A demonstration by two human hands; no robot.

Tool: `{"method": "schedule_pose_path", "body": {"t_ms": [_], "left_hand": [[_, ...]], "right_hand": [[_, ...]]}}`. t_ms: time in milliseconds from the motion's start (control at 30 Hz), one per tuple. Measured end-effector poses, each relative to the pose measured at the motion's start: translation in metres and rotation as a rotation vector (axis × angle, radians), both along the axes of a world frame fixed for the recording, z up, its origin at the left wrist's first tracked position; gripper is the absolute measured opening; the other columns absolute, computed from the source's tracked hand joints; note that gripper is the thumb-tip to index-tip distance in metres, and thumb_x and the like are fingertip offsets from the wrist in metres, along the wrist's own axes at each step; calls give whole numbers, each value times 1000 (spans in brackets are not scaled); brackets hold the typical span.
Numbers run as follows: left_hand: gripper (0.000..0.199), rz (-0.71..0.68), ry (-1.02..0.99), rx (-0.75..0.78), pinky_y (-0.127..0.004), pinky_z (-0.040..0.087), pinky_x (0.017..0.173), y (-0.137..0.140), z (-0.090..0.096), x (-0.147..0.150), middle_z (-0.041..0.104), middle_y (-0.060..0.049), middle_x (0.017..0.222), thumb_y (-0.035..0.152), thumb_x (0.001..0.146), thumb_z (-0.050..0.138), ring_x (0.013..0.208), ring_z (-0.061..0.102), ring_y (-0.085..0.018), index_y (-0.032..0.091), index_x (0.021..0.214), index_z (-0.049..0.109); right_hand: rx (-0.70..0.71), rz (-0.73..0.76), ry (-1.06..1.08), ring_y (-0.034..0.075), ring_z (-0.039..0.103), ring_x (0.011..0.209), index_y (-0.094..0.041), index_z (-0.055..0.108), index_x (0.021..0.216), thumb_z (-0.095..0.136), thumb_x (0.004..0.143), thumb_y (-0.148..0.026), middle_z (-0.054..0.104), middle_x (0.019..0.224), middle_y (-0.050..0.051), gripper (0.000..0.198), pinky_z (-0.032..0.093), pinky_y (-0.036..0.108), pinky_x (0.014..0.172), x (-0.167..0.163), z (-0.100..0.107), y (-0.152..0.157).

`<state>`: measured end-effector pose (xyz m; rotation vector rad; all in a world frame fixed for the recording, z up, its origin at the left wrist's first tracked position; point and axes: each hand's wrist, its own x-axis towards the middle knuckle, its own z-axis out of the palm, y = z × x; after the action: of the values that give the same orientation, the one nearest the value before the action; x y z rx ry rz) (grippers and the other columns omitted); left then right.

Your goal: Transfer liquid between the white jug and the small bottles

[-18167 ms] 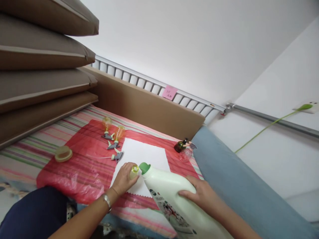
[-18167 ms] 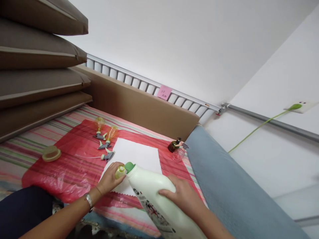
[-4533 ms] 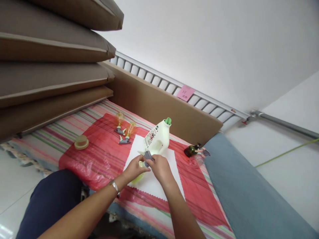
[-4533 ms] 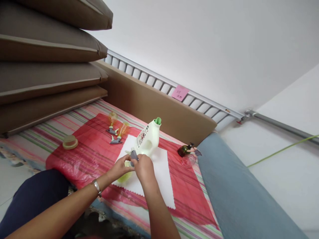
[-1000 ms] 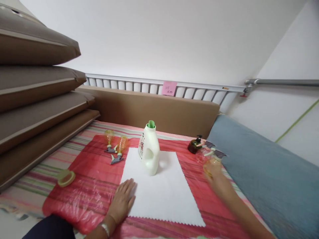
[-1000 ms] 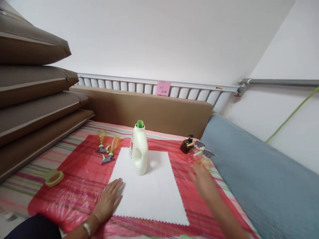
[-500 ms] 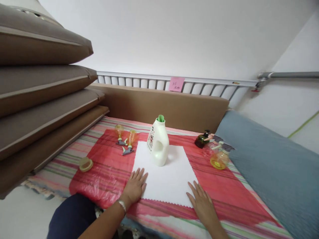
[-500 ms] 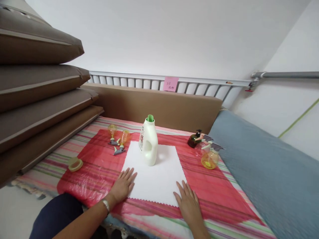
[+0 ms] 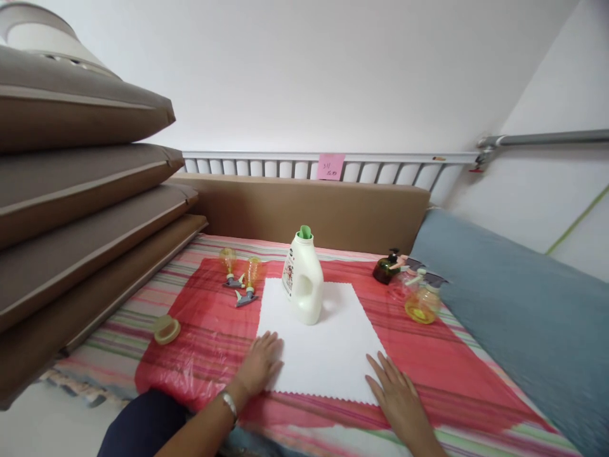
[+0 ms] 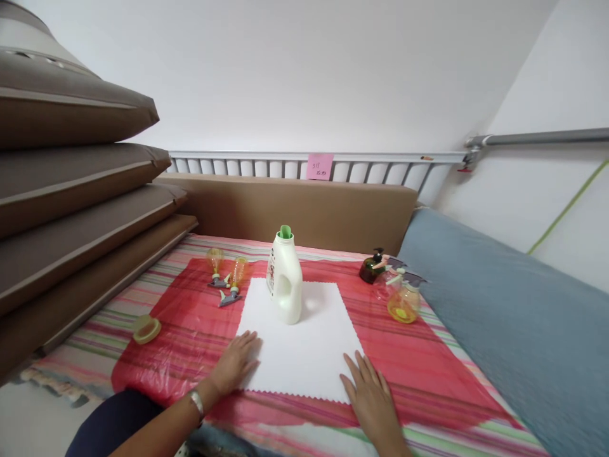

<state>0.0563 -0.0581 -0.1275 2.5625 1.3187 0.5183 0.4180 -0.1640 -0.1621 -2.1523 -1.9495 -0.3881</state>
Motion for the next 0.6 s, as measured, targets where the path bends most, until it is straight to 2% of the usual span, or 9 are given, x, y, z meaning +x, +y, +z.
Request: {"method": "schedule_pose_path", "body": {"t_ms": [133, 300, 433, 600], "left_hand": [[37, 129, -40, 20, -36, 38, 104, 28, 15, -28, 56, -8, 128, 30, 87, 44, 120, 49, -20, 21, 123, 51], [37, 291, 18, 32, -38, 37, 104, 71, 30, -58, 57, -10, 126, 22, 86, 41, 120, 49, -21, 18, 121, 52], [43, 380, 84, 10, -36, 36, 102, 100, 33, -62, 55, -13, 128, 12, 81, 42, 119, 49, -22, 13, 124, 48], [62, 423, 149, -30, -36, 36, 98, 129, 38, -50, 51, -11, 132, -1, 74, 40, 121, 47, -22, 21, 132, 42]], "right_hand": [[48, 26, -3, 27, 44, 124, -26, 52, 127, 37, 84, -47, 47, 136, 8, 50, 39, 46, 97, 3, -5, 1], [103, 58, 7, 26, 44, 124, -29, 53, 125, 39, 82, -44, 49, 135, 5, 47, 39, 47, 97, 6, -12, 2], [119, 68, 34, 26, 44, 124, -33, 52, 125, 41, 82, -44, 49, 135, 2, 46, 38, 48, 97, 8, -17, 2], [157, 66, 29, 27, 46, 123, -32, 49, 128, 44, 82, -45, 48, 136, 2, 48, 41, 47, 96, 11, -20, 2]]}}
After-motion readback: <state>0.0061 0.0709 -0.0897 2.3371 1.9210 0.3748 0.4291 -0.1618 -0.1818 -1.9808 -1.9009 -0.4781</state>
